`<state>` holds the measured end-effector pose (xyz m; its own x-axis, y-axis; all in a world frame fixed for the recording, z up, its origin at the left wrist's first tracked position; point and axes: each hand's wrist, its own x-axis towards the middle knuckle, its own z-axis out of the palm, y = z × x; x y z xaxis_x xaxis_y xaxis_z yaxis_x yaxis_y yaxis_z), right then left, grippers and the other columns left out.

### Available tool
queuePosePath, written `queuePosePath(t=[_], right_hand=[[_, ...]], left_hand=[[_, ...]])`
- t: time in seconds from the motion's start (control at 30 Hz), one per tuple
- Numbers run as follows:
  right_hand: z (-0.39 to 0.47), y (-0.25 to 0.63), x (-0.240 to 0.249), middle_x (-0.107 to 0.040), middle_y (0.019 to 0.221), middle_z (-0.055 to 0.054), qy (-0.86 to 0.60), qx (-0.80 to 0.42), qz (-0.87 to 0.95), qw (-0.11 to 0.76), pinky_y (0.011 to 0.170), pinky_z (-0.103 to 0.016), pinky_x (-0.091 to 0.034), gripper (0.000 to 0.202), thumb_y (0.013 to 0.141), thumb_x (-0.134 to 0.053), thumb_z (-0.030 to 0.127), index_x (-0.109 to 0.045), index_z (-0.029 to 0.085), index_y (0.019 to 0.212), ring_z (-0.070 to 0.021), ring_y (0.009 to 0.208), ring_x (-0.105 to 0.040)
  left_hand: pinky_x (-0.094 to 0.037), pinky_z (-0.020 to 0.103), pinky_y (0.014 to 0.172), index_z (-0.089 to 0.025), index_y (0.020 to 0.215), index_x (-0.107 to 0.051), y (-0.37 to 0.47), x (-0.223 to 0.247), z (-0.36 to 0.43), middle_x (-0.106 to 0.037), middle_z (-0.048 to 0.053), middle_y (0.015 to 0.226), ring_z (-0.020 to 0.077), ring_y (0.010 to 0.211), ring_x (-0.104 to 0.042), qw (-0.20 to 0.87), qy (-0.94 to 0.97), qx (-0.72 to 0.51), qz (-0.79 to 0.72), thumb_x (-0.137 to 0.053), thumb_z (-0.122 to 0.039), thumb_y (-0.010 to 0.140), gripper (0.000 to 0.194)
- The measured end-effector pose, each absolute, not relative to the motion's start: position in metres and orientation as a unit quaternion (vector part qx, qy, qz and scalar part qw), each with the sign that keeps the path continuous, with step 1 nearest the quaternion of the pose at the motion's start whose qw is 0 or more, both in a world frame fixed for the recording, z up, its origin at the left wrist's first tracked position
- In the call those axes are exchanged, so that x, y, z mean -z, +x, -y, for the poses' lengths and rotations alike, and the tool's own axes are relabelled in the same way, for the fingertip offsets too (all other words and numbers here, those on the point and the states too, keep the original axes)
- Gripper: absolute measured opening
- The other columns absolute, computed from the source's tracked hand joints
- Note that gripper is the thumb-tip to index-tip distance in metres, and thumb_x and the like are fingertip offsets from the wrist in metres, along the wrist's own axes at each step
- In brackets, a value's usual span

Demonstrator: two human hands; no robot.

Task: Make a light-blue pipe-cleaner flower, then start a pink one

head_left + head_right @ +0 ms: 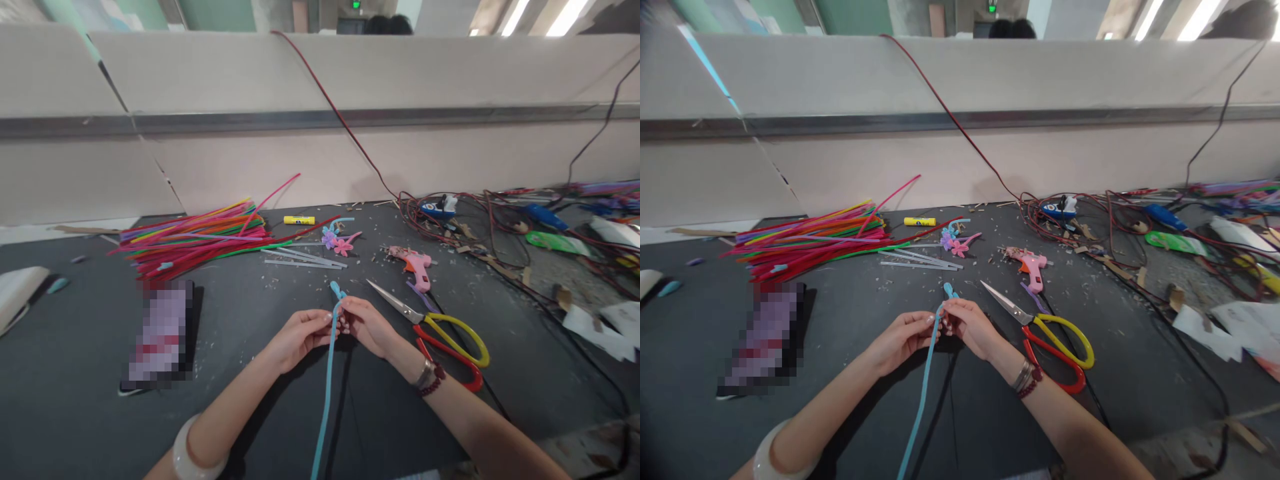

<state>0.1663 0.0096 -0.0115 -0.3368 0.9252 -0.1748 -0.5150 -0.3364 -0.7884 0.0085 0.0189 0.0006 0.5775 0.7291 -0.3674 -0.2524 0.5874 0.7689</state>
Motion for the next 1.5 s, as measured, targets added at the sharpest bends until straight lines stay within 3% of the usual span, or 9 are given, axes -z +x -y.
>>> queuePosePath(t=[0.23,0.43,0.67,0.8,1.07,1.2,1.37,1.5], right_hand=[[-0.0079,0.1663,0.0075,-0.048,0.056,0.001,-0.287,-0.774,0.320,0.465,0.051,-0.021,-0.032,0.016,0.075,-0.056,0.028,-0.057,0.014,0.068,-0.0085,0.053,-0.042],[-0.0053,0.1650,0.0060,-0.045,0.058,0.002,-0.271,-0.775,0.332,0.466,0.052,-0.021,-0.030,0.017,0.076,-0.057,0.029,-0.056,0.014,0.066,-0.0080,0.054,-0.039],[-0.0081,0.1663,0.0100,-0.042,0.056,0.003,-0.300,-0.744,0.344,0.487,0.049,-0.020,-0.027,0.016,0.077,-0.056,0.027,-0.058,0.014,0.068,-0.0066,0.052,-0.034],[-0.0101,0.1673,0.0113,-0.040,0.055,0.003,-0.315,-0.729,0.344,0.501,0.048,-0.020,-0.026,0.015,0.077,-0.056,0.027,-0.057,0.014,0.069,-0.0062,0.051,-0.033],[-0.0098,0.1679,0.0093,-0.041,0.054,0.003,-0.330,-0.723,0.362,0.487,0.047,-0.019,-0.025,0.018,0.078,-0.054,0.028,-0.057,0.013,0.068,-0.0061,0.050,-0.035],[-0.0089,0.1681,0.0079,-0.042,0.054,0.003,-0.315,-0.733,0.357,0.485,0.048,-0.020,-0.026,0.018,0.079,-0.054,0.028,-0.057,0.014,0.068,-0.0061,0.051,-0.035],[-0.0095,0.1685,0.0092,-0.042,0.055,0.003,-0.300,-0.743,0.351,0.484,0.048,-0.019,-0.026,0.017,0.078,-0.054,0.029,-0.058,0.013,0.071,-0.0060,0.051,-0.035],[-0.0100,0.1685,0.0106,-0.042,0.056,0.003,-0.309,-0.737,0.347,0.491,0.048,-0.019,-0.026,0.016,0.077,-0.056,0.028,-0.058,0.013,0.071,-0.0057,0.050,-0.034]], left_hand=[[-0.046,0.017,0.060,-0.007,0.077,-0.064,0.0070,0.0015,-0.0201,-0.063,0.006,0.067,0.0078,0.058,-0.057,0.847,0.300,-0.289,-0.330,-0.062,-0.023,0.072,0.016],[-0.043,0.012,0.051,-0.008,0.073,-0.064,0.0092,-0.0038,-0.0172,-0.056,0.001,0.059,0.0030,0.048,-0.050,0.903,0.158,-0.233,-0.324,-0.061,-0.012,0.070,0.006],[-0.035,0.017,0.043,-0.010,0.070,-0.066,0.0119,-0.0011,-0.0177,-0.056,0.000,0.051,0.0059,0.043,-0.045,0.683,0.442,-0.343,-0.470,-0.065,-0.030,0.066,0.021],[-0.030,0.019,0.042,-0.009,0.071,-0.067,0.0107,-0.0011,-0.0179,-0.051,-0.001,0.047,0.0058,0.041,-0.040,0.637,0.525,-0.343,-0.449,-0.060,-0.037,0.069,0.029],[-0.018,0.017,0.039,-0.008,0.071,-0.062,0.0104,0.0002,-0.0163,-0.039,-0.004,0.050,0.0020,0.041,-0.027,0.755,0.460,-0.291,-0.364,-0.059,-0.032,0.073,0.024],[-0.014,0.016,0.038,-0.008,0.073,-0.059,0.0103,-0.0052,-0.0140,-0.040,-0.002,0.062,0.0008,0.044,-0.020,0.838,0.371,-0.273,-0.293,-0.060,-0.024,0.073,0.016],[-0.016,0.014,0.037,-0.010,0.075,-0.057,0.0104,-0.0069,-0.0141,-0.043,0.000,0.067,0.0010,0.046,-0.027,0.825,0.385,-0.284,-0.299,-0.057,-0.025,0.074,0.015],[-0.027,0.015,0.039,-0.012,0.081,-0.059,0.0111,-0.0014,-0.0138,-0.051,0.000,0.065,0.0036,0.046,-0.037,0.687,0.525,-0.322,-0.386,-0.061,-0.031,0.071,0.021]])
